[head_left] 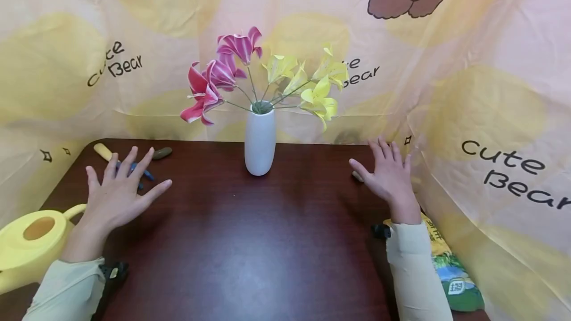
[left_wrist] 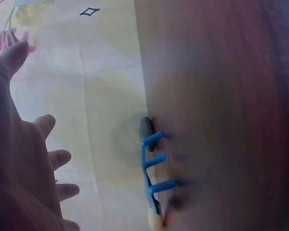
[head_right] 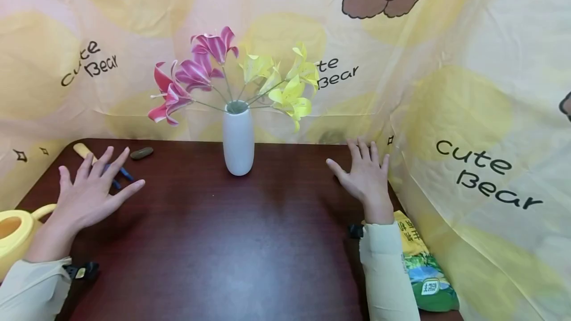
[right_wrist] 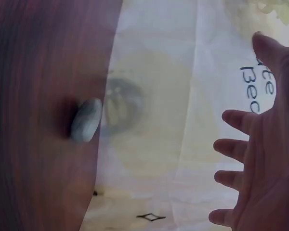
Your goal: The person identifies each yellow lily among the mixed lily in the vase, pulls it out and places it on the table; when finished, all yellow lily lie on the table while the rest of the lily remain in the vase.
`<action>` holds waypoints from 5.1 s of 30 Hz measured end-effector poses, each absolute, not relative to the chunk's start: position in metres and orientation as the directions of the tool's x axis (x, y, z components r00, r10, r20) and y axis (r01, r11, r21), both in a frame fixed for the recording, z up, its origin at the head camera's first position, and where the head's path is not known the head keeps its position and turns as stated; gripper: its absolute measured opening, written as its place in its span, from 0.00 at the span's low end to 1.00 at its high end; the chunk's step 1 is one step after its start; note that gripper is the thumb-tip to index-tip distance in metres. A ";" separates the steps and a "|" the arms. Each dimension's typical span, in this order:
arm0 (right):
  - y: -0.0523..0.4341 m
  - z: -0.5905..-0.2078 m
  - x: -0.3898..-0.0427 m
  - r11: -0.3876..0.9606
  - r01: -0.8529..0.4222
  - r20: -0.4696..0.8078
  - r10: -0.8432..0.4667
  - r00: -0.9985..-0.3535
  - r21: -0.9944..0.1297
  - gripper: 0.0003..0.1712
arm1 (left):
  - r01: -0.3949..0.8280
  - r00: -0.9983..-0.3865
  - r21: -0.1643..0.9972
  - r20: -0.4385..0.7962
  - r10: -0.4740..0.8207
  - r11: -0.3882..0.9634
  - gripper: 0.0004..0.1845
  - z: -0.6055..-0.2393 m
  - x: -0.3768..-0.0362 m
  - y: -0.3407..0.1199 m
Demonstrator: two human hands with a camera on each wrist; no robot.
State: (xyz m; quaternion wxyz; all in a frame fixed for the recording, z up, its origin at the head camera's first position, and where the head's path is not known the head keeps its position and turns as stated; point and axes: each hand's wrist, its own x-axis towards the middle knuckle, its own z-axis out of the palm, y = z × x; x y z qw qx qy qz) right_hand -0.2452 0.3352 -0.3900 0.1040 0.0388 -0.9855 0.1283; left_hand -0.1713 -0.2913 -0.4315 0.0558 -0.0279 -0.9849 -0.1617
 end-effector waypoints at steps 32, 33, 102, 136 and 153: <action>0.040 -0.377 -0.304 -0.327 -0.562 0.306 0.583 -0.753 -0.760 0.09 | 0.251 -0.968 0.952 0.241 0.073 0.174 0.59 -0.470 -0.300 -0.082; 0.038 -0.376 -0.305 -0.332 -0.562 0.300 0.588 -0.751 -0.757 0.09 | 0.254 -0.967 0.950 0.245 0.073 0.180 0.59 -0.469 -0.300 -0.082; 0.185 -0.442 -0.235 0.282 -0.297 0.234 -0.236 -0.943 -0.912 0.19 | 0.259 -0.966 0.930 0.255 0.049 0.260 0.57 -0.467 -0.300 -0.092; 0.213 -0.469 -0.310 0.246 0.249 -0.277 -0.086 -0.957 -0.937 0.25 | 0.255 -0.967 0.931 0.249 0.056 0.261 0.56 -0.462 -0.295 -0.087; 0.199 -0.442 -0.304 0.208 -0.032 0.039 0.027 -0.999 -0.978 0.20 | 0.245 -0.969 0.928 0.246 0.031 0.281 0.56 -0.462 -0.295 -0.088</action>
